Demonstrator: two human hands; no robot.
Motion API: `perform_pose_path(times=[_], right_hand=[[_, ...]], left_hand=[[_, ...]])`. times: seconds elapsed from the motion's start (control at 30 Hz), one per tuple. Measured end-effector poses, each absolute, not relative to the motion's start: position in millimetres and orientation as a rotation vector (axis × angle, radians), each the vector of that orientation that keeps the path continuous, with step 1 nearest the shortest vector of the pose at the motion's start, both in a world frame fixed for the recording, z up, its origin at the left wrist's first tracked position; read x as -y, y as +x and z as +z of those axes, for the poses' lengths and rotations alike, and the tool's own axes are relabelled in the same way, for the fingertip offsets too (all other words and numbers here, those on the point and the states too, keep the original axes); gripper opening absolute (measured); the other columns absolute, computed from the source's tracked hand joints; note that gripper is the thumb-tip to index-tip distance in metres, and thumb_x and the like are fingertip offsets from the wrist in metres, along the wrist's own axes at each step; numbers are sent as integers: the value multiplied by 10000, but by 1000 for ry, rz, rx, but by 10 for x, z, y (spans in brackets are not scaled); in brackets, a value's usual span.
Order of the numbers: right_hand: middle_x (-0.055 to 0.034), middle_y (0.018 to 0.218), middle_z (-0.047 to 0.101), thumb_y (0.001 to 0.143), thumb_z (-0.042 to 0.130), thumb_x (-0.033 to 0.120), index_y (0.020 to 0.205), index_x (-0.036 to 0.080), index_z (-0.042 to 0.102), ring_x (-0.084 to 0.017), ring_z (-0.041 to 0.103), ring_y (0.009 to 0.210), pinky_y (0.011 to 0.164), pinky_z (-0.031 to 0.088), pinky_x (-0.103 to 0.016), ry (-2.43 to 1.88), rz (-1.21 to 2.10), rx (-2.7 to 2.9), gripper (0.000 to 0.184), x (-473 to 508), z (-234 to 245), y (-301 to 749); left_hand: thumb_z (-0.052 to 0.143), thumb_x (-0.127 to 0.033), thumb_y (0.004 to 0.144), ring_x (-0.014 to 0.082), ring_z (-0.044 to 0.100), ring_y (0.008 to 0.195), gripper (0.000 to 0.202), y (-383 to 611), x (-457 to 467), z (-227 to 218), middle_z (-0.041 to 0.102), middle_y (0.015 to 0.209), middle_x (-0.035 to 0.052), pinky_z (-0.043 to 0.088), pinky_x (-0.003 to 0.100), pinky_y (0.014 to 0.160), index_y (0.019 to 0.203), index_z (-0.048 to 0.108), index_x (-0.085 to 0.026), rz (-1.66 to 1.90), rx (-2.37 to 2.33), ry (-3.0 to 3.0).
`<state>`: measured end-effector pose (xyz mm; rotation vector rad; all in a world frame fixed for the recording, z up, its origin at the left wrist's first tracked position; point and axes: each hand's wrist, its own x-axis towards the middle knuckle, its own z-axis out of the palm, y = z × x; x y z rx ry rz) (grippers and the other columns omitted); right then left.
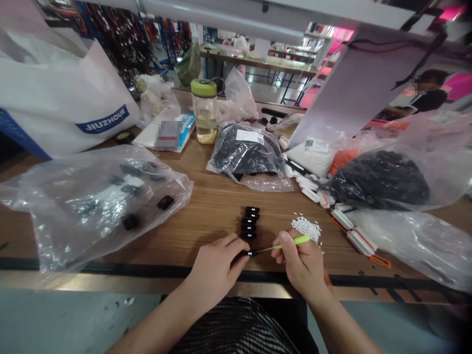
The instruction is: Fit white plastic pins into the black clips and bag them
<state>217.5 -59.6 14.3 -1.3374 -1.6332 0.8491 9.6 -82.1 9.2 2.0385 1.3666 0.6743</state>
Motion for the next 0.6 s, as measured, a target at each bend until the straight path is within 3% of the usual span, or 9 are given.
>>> perform_pose_path(times=[0.6], right_hand=[[8, 625, 658, 996, 479, 309, 734, 195, 653, -103, 617, 516, 534, 473, -219, -1284, 740, 1858, 334, 612, 178, 2158]], left_hand=[[575, -199, 948, 183, 655, 866, 136, 87, 829, 118, 669, 980, 11, 534, 334, 815, 1045, 660, -240, 680, -1343, 2022]])
